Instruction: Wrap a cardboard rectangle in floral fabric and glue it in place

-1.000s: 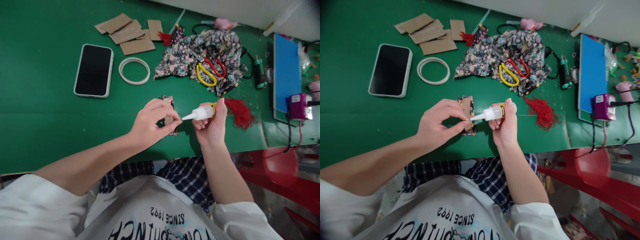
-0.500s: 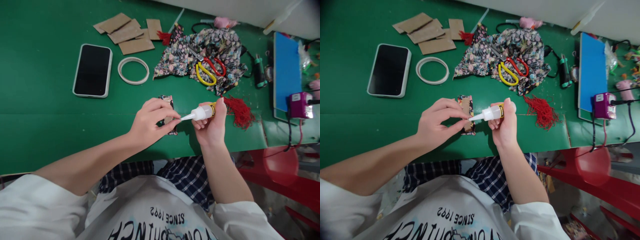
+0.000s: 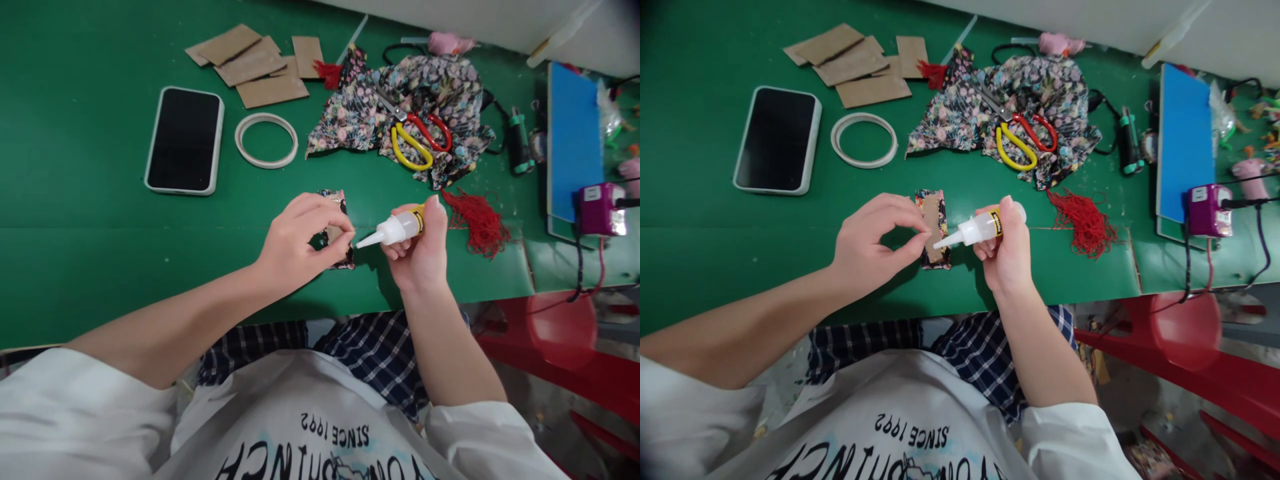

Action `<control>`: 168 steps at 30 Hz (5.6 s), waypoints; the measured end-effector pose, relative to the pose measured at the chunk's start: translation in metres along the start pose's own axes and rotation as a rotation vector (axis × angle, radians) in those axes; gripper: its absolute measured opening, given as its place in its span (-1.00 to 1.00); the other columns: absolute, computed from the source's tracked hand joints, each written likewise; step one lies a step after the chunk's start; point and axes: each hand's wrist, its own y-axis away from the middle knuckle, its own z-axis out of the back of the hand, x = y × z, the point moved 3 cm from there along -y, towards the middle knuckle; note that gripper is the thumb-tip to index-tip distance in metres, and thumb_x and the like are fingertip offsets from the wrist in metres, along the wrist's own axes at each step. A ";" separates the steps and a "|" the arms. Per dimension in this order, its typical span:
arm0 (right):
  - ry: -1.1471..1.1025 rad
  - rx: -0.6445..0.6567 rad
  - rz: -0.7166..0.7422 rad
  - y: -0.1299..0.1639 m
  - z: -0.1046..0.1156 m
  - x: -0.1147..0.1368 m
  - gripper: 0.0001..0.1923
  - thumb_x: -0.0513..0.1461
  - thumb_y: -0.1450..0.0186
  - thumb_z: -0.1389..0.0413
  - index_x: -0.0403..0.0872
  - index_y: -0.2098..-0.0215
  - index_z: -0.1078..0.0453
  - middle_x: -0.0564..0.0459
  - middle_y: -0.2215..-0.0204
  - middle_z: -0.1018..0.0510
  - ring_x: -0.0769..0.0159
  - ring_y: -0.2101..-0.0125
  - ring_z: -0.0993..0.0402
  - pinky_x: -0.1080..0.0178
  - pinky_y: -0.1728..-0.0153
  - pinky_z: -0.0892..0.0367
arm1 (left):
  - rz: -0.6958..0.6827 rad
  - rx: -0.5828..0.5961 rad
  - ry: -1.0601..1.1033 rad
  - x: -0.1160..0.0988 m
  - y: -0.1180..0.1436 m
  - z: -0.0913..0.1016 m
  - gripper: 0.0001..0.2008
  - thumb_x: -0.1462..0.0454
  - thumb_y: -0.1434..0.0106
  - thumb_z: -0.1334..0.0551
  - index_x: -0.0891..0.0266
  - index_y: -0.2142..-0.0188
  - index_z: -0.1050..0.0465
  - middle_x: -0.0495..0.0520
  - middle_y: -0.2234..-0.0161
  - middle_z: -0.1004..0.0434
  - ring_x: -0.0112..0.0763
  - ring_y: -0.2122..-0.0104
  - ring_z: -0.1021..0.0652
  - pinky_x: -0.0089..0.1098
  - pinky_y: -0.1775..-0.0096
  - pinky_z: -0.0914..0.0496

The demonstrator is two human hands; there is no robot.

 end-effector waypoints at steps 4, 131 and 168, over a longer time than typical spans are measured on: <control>0.021 0.004 -0.012 0.000 0.001 -0.001 -0.57 0.12 -0.15 -0.05 -0.06 0.55 -0.38 0.28 0.84 -0.01 0.58 0.81 0.09 0.42 0.82 0.11 | 0.062 -0.005 0.024 0.002 -0.002 0.003 -0.94 0.36 -0.18 -0.19 0.23 0.40 -0.42 -0.02 0.38 -0.50 -0.45 0.29 -0.49 -0.37 0.17 -0.39; 0.179 -0.046 0.174 -0.002 0.019 0.002 -0.68 0.00 -0.13 -0.16 -0.10 0.51 -0.42 0.24 0.75 -0.22 0.60 0.80 -0.03 0.44 0.83 -0.02 | 0.638 -0.079 0.388 0.060 -0.008 0.012 -0.86 0.26 -0.03 -0.33 0.26 0.41 -0.45 -0.04 0.49 -0.48 -0.50 0.48 -0.49 -0.43 0.35 -0.42; 0.601 -0.308 0.547 0.005 0.026 0.021 -0.69 -0.02 -0.14 -0.13 -0.08 0.53 -0.29 0.16 0.61 -0.32 0.47 0.60 -0.24 0.33 0.56 -0.21 | 0.396 0.040 -0.370 0.071 -0.016 0.034 -0.78 0.24 -0.28 -0.09 0.19 0.39 -0.48 -0.04 0.45 -0.52 -0.45 0.39 -0.49 -0.46 0.28 -0.34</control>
